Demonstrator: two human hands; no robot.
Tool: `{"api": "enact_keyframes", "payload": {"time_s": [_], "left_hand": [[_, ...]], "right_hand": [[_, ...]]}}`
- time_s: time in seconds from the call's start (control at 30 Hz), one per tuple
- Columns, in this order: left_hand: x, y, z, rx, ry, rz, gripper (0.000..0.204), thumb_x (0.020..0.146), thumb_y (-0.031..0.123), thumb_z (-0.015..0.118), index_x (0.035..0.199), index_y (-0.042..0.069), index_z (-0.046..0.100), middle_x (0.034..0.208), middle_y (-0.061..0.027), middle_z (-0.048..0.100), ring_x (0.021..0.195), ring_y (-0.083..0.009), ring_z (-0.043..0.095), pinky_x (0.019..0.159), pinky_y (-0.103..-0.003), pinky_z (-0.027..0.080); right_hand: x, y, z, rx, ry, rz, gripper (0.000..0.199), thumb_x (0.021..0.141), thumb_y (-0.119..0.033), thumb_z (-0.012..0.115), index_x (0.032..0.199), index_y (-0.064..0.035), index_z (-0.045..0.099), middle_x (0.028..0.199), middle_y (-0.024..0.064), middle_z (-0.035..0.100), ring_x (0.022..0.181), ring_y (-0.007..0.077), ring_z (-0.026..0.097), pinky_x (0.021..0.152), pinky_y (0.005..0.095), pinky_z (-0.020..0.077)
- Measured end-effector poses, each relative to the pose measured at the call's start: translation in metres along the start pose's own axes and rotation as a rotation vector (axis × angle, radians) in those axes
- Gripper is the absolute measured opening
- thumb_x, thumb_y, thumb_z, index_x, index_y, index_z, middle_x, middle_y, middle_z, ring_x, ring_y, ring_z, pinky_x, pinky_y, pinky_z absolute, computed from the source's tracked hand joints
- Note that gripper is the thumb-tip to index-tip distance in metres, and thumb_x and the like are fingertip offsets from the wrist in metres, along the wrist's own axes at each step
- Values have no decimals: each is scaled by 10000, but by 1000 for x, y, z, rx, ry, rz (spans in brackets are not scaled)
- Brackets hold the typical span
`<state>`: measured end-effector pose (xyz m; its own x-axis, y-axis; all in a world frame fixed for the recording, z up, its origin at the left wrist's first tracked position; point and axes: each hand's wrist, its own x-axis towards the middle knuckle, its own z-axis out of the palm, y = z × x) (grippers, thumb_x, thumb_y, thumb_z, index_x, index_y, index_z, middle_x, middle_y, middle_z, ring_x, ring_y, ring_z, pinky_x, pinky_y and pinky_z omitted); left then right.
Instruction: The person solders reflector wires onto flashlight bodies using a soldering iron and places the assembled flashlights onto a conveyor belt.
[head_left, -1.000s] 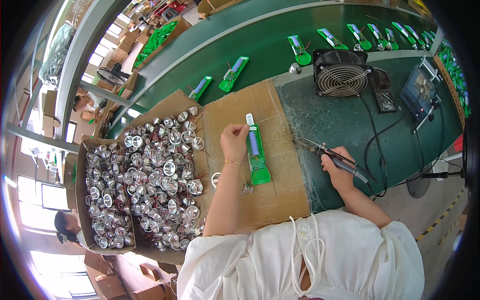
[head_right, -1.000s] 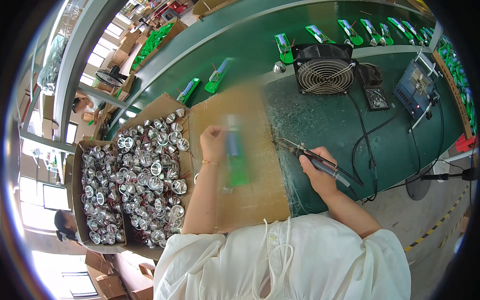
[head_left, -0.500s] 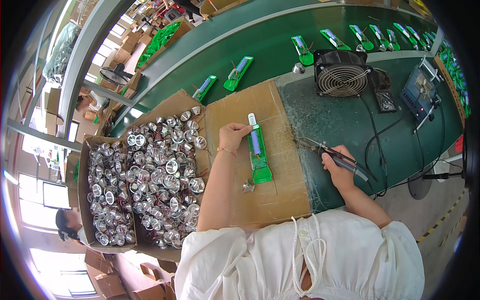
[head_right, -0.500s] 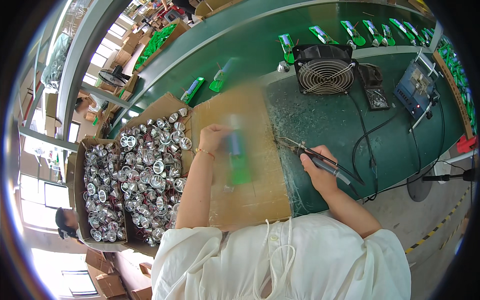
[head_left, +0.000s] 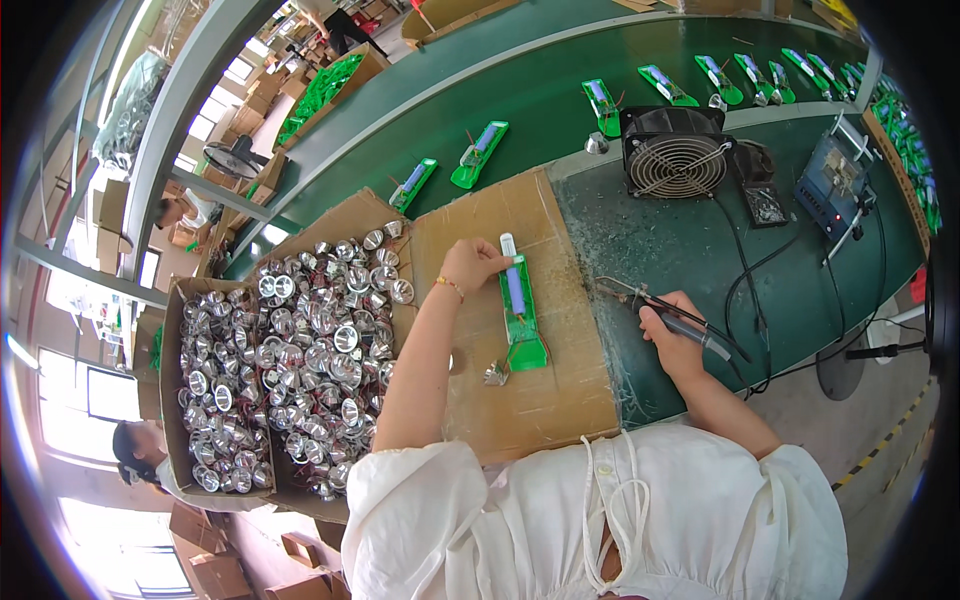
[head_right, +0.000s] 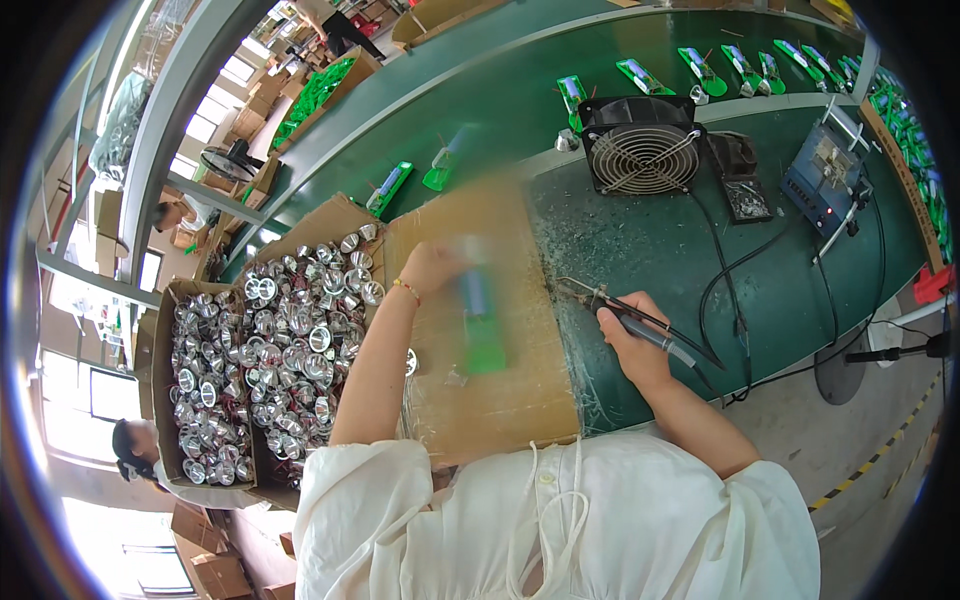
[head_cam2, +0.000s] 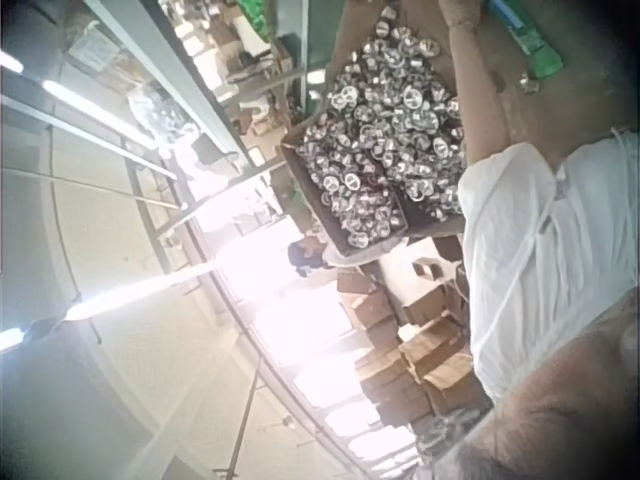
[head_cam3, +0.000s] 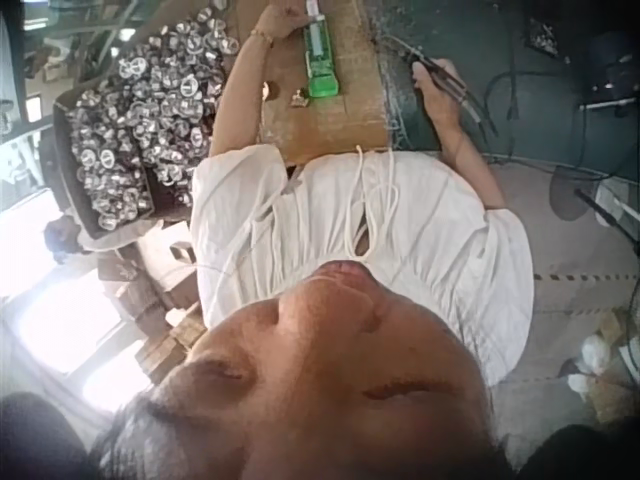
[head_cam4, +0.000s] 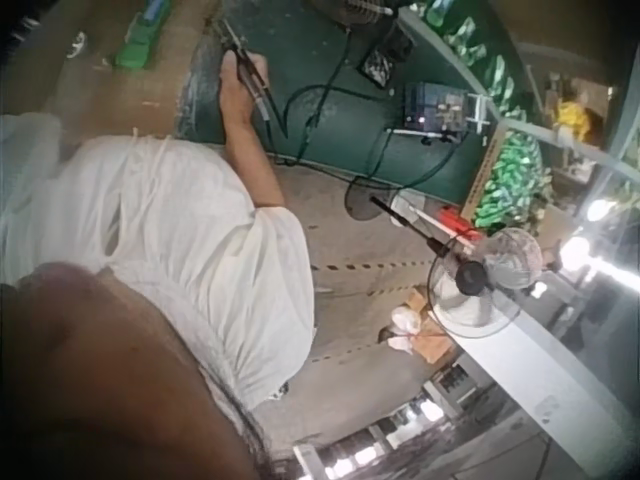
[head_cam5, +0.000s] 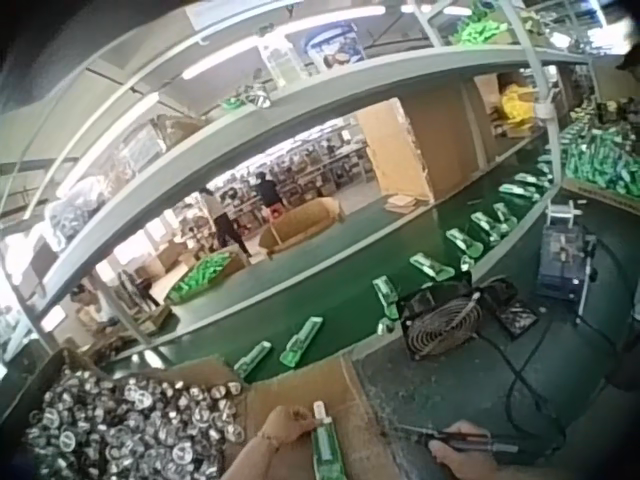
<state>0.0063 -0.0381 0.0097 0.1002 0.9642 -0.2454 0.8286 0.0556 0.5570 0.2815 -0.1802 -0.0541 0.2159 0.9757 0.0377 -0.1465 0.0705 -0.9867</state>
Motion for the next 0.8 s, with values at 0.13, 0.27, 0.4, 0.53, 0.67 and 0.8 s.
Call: {"api": "enact_keyframes", "payload": {"time_s": [0.13,0.27,0.4,0.53,0.67,0.8], "left_hand": [[-17,0,0,-162,-38,-38,203,701,148,731,716,-7,600,695,-49,630,634,-99,585,570,-224,470],[-43,5,-3,-540,-49,56,153,738,94,685,836,-10,631,783,-56,643,723,-92,588,651,-217,463],[-62,3,-19,-398,-354,96,300,783,104,637,1056,-10,589,834,-54,640,750,-91,579,681,-223,456],[-72,9,-22,-184,-365,57,273,818,145,600,1048,0,580,853,-34,625,773,-87,563,694,-230,452],[-74,10,-13,-327,-231,144,210,876,184,517,1011,26,544,896,-22,577,807,-97,550,712,-256,463],[-74,17,5,-792,-227,-55,217,910,204,455,1062,50,469,949,-29,546,845,-132,565,733,-302,486]], "right_hand": [[0,2,-1,2,3,11,137,779,-92,645,813,-27,529,648,25,578,547,58,522,497,200,423],[0,1,-1,14,7,19,149,778,-110,648,811,-28,529,648,27,578,544,61,523,495,204,426],[0,-1,-1,5,-4,26,152,775,-114,650,809,-28,530,650,29,579,541,61,523,494,204,426],[0,-3,-1,18,-1,30,152,778,-116,648,814,-25,532,653,31,580,543,63,524,494,204,426],[0,-2,-1,13,-6,27,149,780,-115,646,815,-26,533,658,33,581,544,64,523,495,205,426],[1,-1,-2,16,-1,20,148,780,-116,646,813,-27,532,661,33,581,547,65,523,499,208,428]]}}
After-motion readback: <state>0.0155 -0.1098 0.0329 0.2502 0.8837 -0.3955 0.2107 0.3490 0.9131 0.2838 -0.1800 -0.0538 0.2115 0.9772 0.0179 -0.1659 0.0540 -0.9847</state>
